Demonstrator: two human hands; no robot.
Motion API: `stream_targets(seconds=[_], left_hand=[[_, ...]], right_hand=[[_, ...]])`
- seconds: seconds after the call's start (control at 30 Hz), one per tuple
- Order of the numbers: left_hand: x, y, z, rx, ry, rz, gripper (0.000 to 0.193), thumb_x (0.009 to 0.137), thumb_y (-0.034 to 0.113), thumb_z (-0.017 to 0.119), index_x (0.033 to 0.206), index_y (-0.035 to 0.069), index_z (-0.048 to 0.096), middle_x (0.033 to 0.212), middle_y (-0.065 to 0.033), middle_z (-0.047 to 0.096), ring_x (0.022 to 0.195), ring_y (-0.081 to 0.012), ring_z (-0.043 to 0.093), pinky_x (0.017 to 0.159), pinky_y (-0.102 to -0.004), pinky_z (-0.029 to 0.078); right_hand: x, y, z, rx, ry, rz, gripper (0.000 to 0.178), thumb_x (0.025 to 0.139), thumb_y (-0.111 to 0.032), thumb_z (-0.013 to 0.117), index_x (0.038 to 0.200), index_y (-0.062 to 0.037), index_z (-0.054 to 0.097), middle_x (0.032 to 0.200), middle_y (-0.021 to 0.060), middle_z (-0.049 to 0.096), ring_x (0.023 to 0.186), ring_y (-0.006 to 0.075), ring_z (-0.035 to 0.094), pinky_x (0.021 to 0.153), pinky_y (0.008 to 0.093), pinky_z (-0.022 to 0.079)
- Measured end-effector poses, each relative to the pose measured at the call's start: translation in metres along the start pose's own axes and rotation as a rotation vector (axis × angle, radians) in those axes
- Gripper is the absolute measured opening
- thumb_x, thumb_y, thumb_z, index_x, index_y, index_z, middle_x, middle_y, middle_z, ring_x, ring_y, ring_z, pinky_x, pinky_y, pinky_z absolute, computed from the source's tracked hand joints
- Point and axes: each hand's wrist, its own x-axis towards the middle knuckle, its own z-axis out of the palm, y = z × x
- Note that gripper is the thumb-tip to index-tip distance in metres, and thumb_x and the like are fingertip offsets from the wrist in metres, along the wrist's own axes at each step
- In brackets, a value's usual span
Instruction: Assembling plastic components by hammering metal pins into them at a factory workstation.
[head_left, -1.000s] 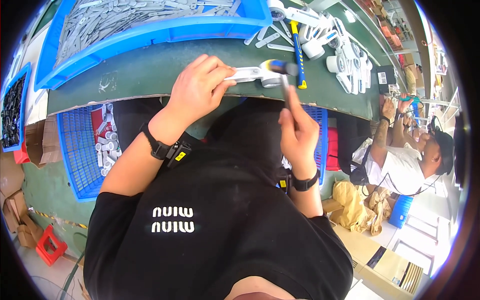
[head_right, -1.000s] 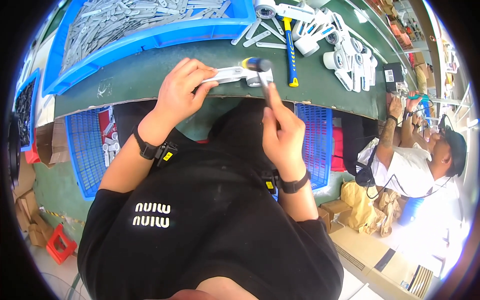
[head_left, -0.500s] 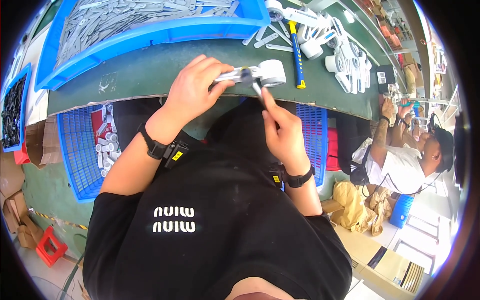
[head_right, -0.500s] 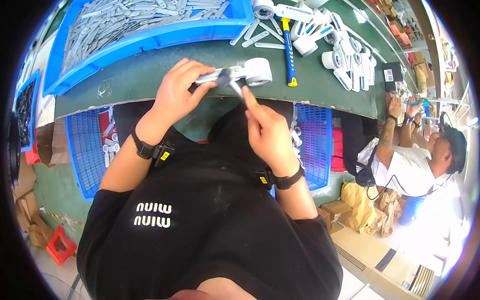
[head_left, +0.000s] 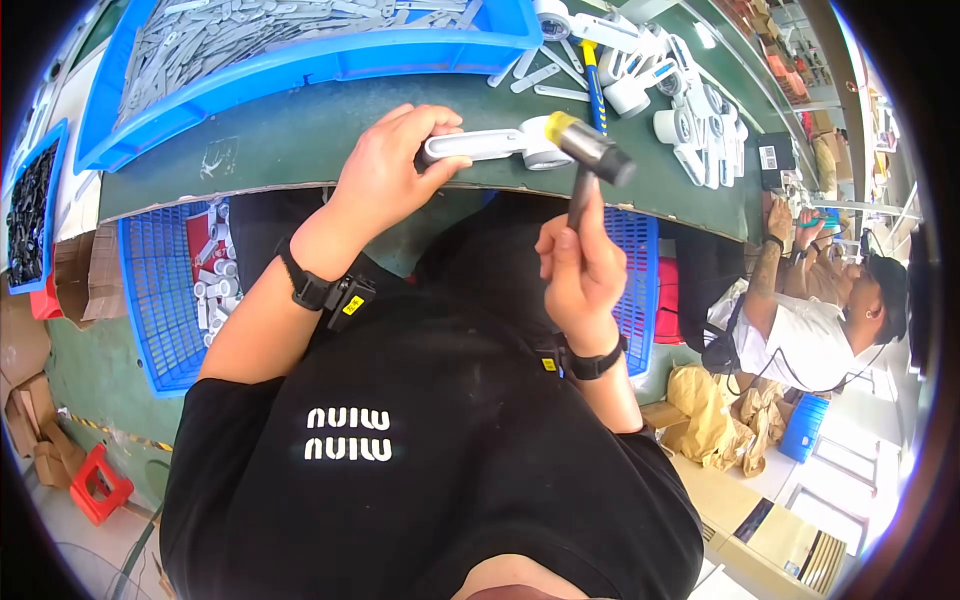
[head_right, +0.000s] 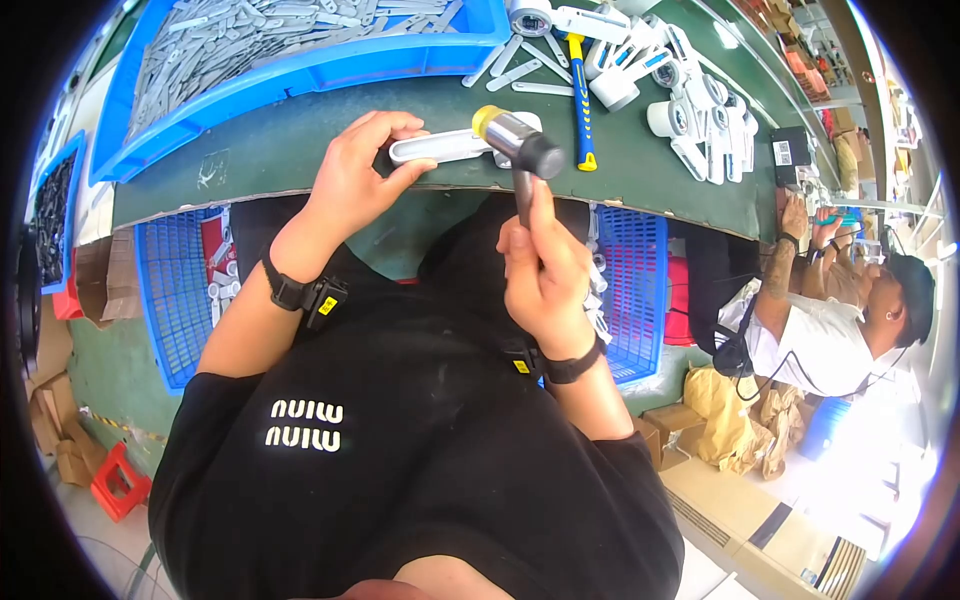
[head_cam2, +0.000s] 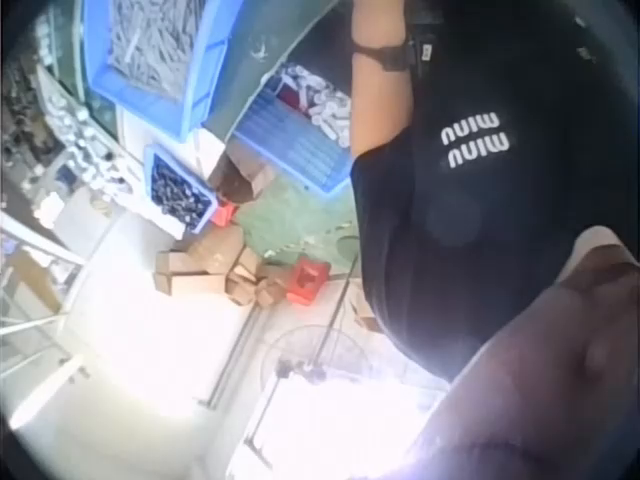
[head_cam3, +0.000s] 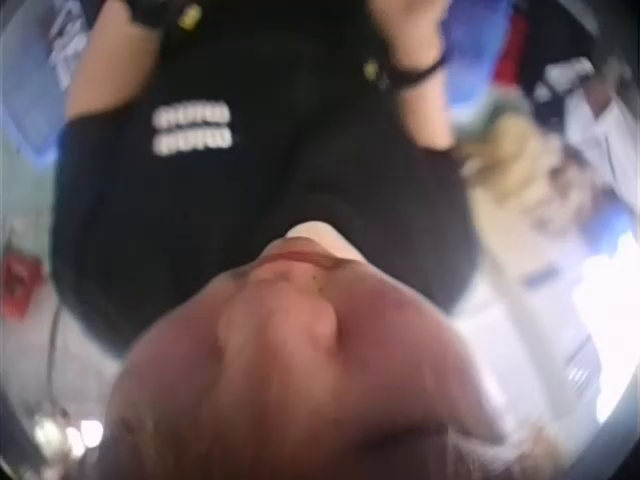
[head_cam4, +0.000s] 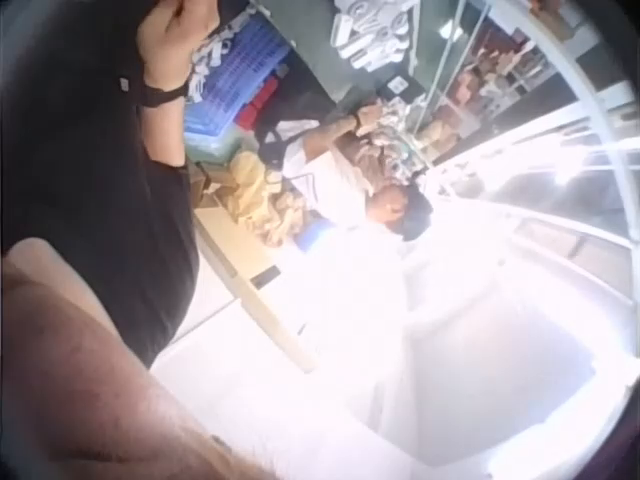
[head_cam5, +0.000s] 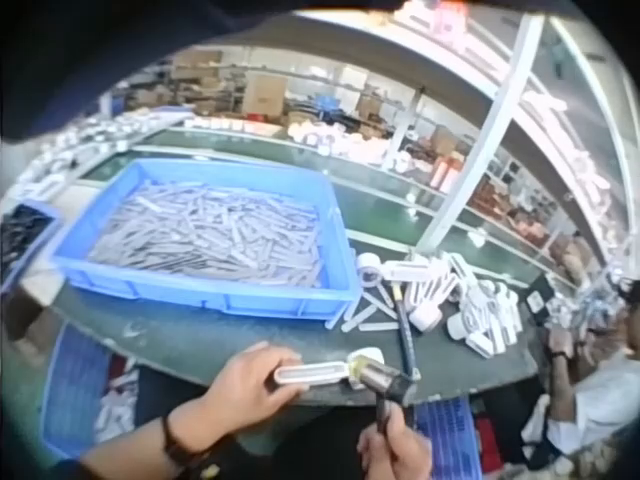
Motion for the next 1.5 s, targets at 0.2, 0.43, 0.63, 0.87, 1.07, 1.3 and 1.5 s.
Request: stream_targets(seconds=[0.2,0.43,0.63,0.87,1.07,1.3,1.5], left_hand=[[0.000,0.001,-0.001,0.002,-0.007,-0.039,0.046,0.087,0.015,0.092,0.125,0.005,0.068,0.105,-0.0135,0.078,0.098,-0.0342,0.075,0.086,-0.0429,0.061],[-0.002,-0.006,0.001,-0.120,-0.015,-0.057,0.062,0.085,0.011,0.094,0.137,0.007,0.061,0.104,-0.0105,0.078,0.095,-0.0331,0.076,0.084,-0.0421,0.062],[0.003,0.007,-0.001,-0.007,0.017,-0.028,0.063,0.083,0.010,0.094,0.137,0.007,0.061,0.102,-0.0098,0.078,0.093,-0.0331,0.076,0.083,-0.0425,0.062],[-0.002,-0.003,0.004,-0.012,0.038,-0.020,0.062,0.085,0.013,0.094,0.138,0.007,0.062,0.105,-0.0105,0.079,0.098,-0.0348,0.075,0.087,-0.0442,0.061],[0.000,0.009,0.001,0.092,0.008,0.019,0.054,0.088,0.017,0.092,0.134,0.005,0.067,0.105,-0.0122,0.079,0.097,-0.0344,0.073,0.087,-0.0454,0.059],[0.005,0.008,0.001,0.156,-0.030,0.179,0.032,0.088,0.017,0.091,0.114,0.005,0.078,0.102,-0.0100,0.076,0.093,-0.0318,0.070,0.085,-0.0447,0.056],[0.001,0.015,-0.009,0.251,0.046,0.137,0.023,0.089,0.017,0.090,0.106,0.007,0.079,0.097,-0.0082,0.076,0.092,-0.0301,0.071,0.096,-0.0425,0.046]], right_hand=[[0.011,0.007,0.003,-0.022,-0.118,0.160,0.053,0.108,0.001,0.062,0.161,-0.0035,0.059,0.080,0.0061,0.068,0.066,0.0107,0.063,0.068,0.0276,0.053],[0.024,-0.005,0.016,-0.143,-0.378,0.103,0.056,0.100,0.007,0.067,0.155,-0.0029,0.064,0.083,0.0171,0.068,0.065,0.0303,0.061,0.068,0.0325,0.052],[0.019,-0.009,0.019,-0.010,-0.238,-0.077,0.058,0.101,0.006,0.067,0.157,-0.0065,0.064,0.082,0.0171,0.066,0.066,0.0298,0.060,0.067,0.0343,0.051],[0.018,-0.019,0.008,0.032,-0.208,0.051,0.055,0.104,0.004,0.065,0.159,-0.0034,0.062,0.081,0.0108,0.068,0.063,0.0175,0.061,0.066,0.0327,0.053],[0.012,0.022,-0.005,-0.175,-0.102,0.049,0.056,0.108,0.001,0.061,0.164,-0.0035,0.056,0.085,0.0069,0.069,0.070,0.0144,0.060,0.071,0.0284,0.053],[-0.003,0.020,-0.013,0.153,0.054,0.144,0.056,0.108,0.000,0.059,0.164,-0.0039,0.056,0.088,0.0039,0.071,0.074,0.0107,0.062,0.074,0.0296,0.055],[0.014,0.032,-0.019,0.352,-0.024,0.314,0.057,0.105,-0.003,0.068,0.161,-0.0047,0.060,0.092,-0.0032,0.068,0.072,0.0061,0.056,0.070,0.0243,0.049]])
